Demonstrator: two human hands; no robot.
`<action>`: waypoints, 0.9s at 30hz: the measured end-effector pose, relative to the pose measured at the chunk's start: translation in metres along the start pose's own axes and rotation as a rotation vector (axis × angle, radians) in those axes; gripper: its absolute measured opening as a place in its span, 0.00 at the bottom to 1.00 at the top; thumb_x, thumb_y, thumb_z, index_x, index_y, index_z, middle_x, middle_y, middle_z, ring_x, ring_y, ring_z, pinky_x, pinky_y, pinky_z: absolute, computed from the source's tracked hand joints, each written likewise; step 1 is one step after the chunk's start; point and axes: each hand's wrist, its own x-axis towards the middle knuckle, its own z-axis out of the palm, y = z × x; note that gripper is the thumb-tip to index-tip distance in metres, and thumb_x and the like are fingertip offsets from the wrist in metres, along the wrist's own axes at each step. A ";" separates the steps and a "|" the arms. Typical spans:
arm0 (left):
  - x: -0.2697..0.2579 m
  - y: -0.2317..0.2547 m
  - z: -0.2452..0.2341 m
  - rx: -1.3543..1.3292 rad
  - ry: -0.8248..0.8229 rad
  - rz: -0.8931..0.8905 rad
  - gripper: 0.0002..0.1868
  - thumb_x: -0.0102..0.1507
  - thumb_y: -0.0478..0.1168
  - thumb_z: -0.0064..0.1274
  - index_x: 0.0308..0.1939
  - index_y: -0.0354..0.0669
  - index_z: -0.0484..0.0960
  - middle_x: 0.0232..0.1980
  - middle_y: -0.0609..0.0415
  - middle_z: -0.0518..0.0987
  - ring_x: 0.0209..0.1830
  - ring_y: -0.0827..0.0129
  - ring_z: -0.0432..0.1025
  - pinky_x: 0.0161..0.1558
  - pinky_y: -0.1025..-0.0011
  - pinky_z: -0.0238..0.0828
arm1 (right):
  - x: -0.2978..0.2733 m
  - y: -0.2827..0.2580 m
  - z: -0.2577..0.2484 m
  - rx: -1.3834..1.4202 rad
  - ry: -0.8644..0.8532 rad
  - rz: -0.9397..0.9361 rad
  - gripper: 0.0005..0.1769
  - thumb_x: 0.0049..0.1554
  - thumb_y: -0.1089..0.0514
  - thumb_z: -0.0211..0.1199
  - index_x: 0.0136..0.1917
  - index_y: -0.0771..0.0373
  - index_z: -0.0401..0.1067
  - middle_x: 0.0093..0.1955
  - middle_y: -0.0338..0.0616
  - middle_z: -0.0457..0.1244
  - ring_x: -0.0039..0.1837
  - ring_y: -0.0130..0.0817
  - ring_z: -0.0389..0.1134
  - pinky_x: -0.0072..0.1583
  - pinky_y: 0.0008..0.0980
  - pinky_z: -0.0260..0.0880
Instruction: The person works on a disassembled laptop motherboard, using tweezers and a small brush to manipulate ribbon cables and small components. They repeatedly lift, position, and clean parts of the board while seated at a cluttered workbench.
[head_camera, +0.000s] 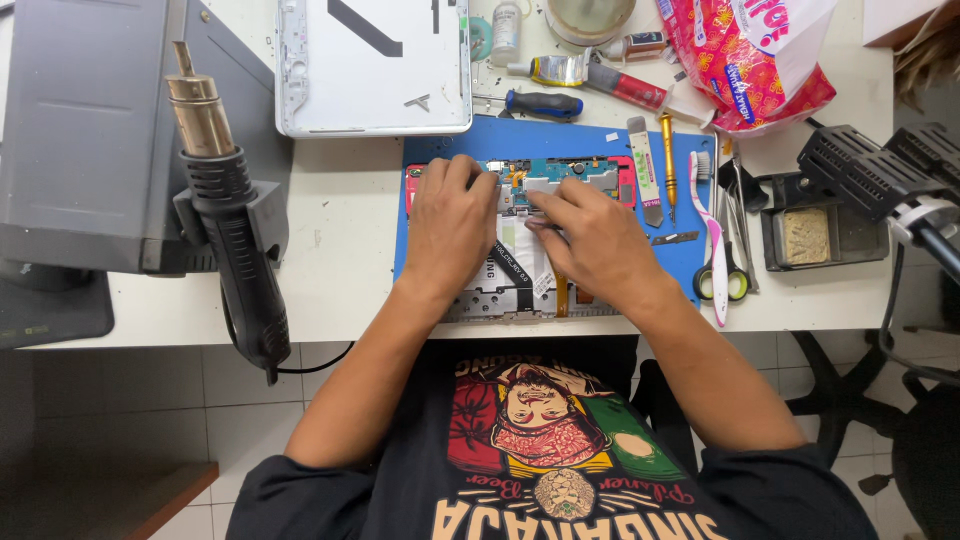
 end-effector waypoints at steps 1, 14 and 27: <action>0.002 -0.001 0.001 0.000 -0.001 0.001 0.05 0.72 0.35 0.62 0.48 0.43 0.92 0.45 0.53 0.76 0.50 0.59 0.76 0.50 0.62 0.74 | -0.002 0.003 0.003 0.001 0.001 0.001 0.18 0.66 0.55 0.70 0.68 0.57 0.83 0.47 0.42 0.67 0.50 0.47 0.76 0.49 0.47 0.79; 0.028 -0.019 0.012 0.162 -0.165 0.211 0.06 0.70 0.35 0.62 0.42 0.47 0.93 0.36 0.56 0.80 0.35 0.66 0.76 0.40 0.64 0.70 | -0.001 0.017 0.011 0.112 0.074 0.055 0.16 0.67 0.57 0.70 0.67 0.60 0.84 0.47 0.47 0.68 0.48 0.50 0.76 0.47 0.47 0.79; 0.018 -0.022 0.016 0.258 -0.019 0.413 0.02 0.67 0.36 0.61 0.39 0.46 0.88 0.35 0.58 0.76 0.35 0.65 0.74 0.39 0.65 0.65 | 0.001 0.017 0.011 0.180 0.098 0.069 0.16 0.66 0.58 0.73 0.66 0.63 0.84 0.46 0.51 0.69 0.47 0.54 0.77 0.45 0.48 0.79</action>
